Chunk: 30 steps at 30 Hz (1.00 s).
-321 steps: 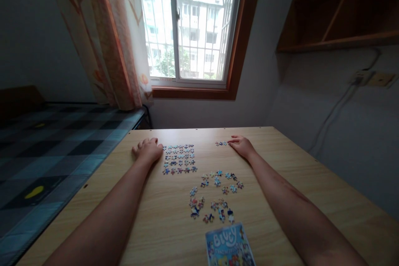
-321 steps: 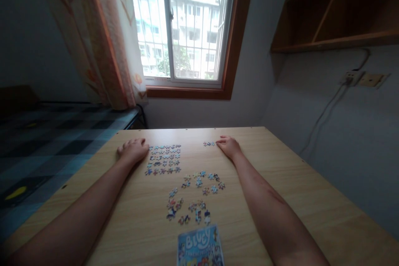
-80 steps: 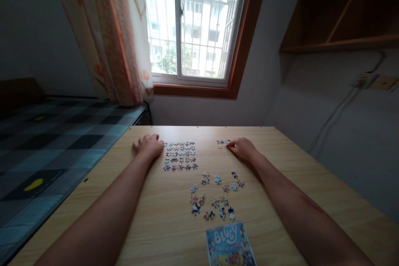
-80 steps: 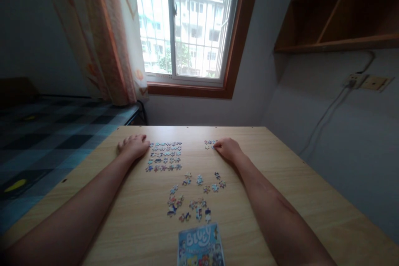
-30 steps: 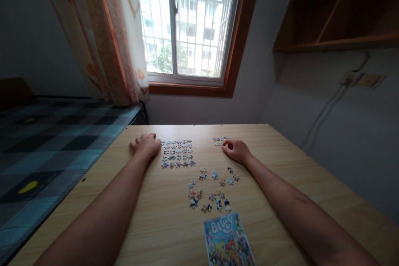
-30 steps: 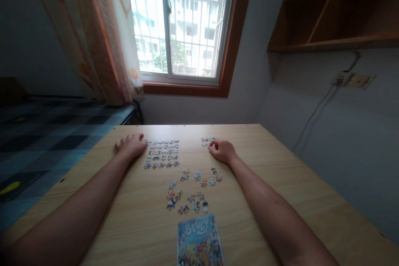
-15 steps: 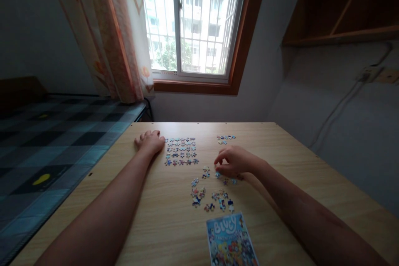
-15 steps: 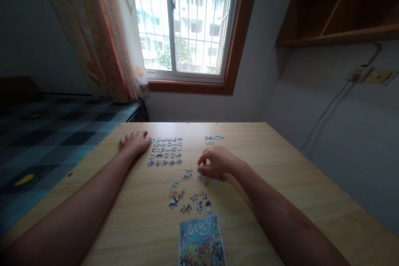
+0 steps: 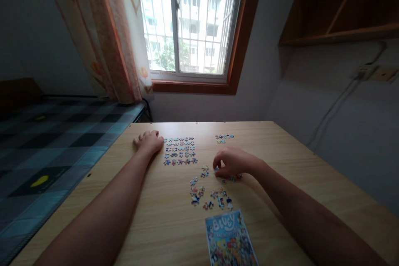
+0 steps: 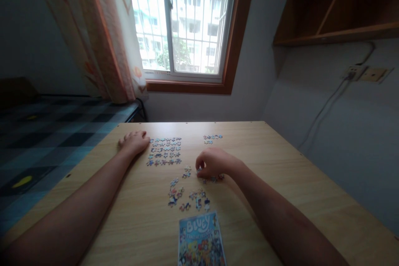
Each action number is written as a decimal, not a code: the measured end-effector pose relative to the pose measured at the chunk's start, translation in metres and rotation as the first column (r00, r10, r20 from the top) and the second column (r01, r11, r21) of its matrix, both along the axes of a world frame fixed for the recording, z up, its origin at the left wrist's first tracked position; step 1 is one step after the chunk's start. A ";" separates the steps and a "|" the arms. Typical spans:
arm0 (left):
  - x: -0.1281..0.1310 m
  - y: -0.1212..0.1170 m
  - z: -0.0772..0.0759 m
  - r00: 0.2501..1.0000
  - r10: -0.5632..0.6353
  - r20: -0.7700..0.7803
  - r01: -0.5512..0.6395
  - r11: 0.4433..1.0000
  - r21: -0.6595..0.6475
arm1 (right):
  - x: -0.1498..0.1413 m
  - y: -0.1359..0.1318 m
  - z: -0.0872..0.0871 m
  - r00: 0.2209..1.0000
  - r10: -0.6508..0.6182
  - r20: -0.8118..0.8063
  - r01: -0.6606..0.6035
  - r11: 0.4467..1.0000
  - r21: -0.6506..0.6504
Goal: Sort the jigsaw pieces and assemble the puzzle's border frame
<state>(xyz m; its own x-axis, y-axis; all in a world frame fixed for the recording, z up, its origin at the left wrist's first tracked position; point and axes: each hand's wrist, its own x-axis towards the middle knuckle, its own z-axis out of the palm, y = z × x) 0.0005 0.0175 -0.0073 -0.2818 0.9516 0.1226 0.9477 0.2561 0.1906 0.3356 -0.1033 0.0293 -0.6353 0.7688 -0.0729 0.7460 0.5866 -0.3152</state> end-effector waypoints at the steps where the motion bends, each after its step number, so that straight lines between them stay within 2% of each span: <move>1: 0.000 0.000 0.000 1.000 -0.001 0.003 0.001 1.000 0.001 | 0.002 0.002 -0.001 1.000 0.000 -0.015 0.000 1.000 -0.014; 6: 0.001 -0.001 0.001 1.000 -0.006 0.008 0.006 1.000 0.001 | 0.010 0.010 -0.008 0.995 0.021 -0.102 -0.022 1.000 -0.012; 8: 0.001 -0.001 0.001 1.000 -0.002 0.010 0.002 1.000 0.006 | 0.013 0.015 -0.010 0.983 0.042 -0.176 -0.031 0.997 0.065; 10: 0.001 -0.001 0.001 1.000 0.002 0.014 -0.002 1.000 0.010 | 0.018 0.020 -0.013 0.969 0.036 -0.245 0.013 0.981 0.194; 13: 0.001 -0.001 0.002 1.000 -0.002 0.013 0.002 1.000 0.010 | 0.034 0.031 -0.019 0.957 -0.081 -0.280 0.192 0.897 0.399; 15: 0.001 -0.002 0.002 1.000 -0.007 0.007 0.007 1.000 0.004 | 0.049 0.037 -0.025 0.947 -0.191 -0.260 0.298 0.827 0.477; 18: 0.001 -0.002 0.004 1.000 -0.008 -0.001 0.008 1.000 -0.014 | 0.070 0.044 -0.035 0.925 -0.309 -0.223 0.380 0.786 0.488; 21: 0.000 -0.001 0.004 1.000 -0.015 0.001 0.015 1.000 -0.018 | 0.081 0.046 -0.044 0.904 -0.383 -0.191 0.427 0.775 0.467; 25: -0.001 0.000 0.003 1.000 -0.017 0.005 0.017 1.000 0.001 | 0.082 0.046 -0.049 0.915 -0.376 -0.146 0.400 0.798 0.451; 30: -0.001 -0.001 0.003 1.000 -0.015 0.001 0.015 1.000 0.009 | 0.082 0.050 -0.055 0.916 -0.364 -0.168 0.401 0.805 0.437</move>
<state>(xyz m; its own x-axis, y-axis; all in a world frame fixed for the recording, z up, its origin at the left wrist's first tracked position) -0.0001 0.0162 -0.0048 -0.2674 0.9547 0.1306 0.9513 0.2399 0.1938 0.4175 -0.0535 -0.0258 -0.2722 0.8845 0.3788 0.9258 0.3480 -0.1475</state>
